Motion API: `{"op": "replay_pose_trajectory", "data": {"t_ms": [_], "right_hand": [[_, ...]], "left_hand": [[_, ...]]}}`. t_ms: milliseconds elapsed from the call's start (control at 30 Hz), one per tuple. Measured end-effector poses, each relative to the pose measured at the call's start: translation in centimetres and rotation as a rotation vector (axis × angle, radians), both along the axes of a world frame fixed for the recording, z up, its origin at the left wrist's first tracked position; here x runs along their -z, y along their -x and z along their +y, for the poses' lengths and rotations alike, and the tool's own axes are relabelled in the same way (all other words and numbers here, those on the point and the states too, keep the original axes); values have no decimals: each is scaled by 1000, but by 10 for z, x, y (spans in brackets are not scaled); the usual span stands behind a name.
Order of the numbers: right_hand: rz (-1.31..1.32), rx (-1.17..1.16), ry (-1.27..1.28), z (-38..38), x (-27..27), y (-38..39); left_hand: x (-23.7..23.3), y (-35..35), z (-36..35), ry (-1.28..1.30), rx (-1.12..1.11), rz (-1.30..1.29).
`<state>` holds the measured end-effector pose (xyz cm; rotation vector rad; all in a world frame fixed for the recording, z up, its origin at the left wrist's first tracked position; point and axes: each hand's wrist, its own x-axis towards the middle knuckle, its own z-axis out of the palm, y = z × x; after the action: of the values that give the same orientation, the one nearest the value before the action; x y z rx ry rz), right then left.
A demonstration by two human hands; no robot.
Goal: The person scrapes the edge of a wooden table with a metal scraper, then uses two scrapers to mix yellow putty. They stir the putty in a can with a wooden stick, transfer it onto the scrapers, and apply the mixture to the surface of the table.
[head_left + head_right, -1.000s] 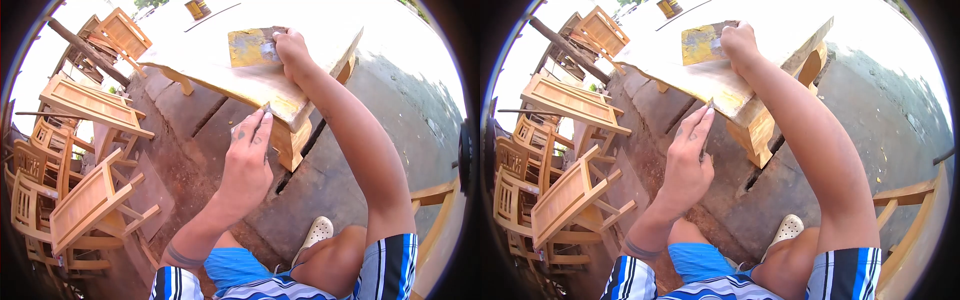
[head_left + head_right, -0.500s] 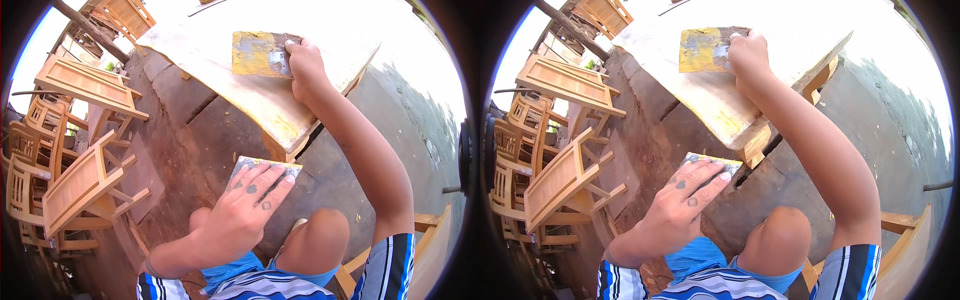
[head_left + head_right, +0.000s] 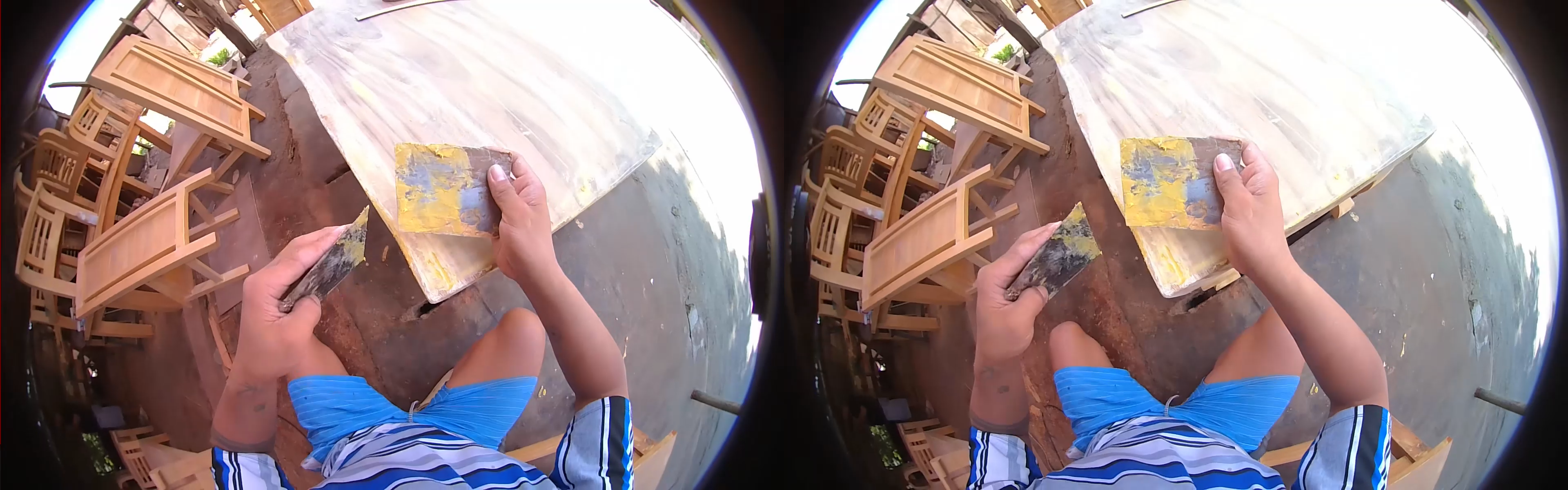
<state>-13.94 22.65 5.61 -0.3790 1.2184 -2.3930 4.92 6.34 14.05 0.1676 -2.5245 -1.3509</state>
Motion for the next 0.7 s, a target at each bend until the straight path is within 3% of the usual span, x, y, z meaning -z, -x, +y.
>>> {"op": "replay_pose_trajectory", "data": {"t_ms": [33,167,367,500,700], "right_hand": [[2,-34,7,2,3,-3],[158,-23,-79,4,3,-21],[292,101,-100,-1,-5,-27],[221,151,-146,-1,-8,-33],[234,196,-139,-5,-13,-34]], "left_hand": [[-1,4,-1,5,-7,27],[-2,19,15,721,36,137],[-4,30,12,670,225,-33],[-12,23,13,638,270,-57],[-19,36,-10,755,208,96]]}}
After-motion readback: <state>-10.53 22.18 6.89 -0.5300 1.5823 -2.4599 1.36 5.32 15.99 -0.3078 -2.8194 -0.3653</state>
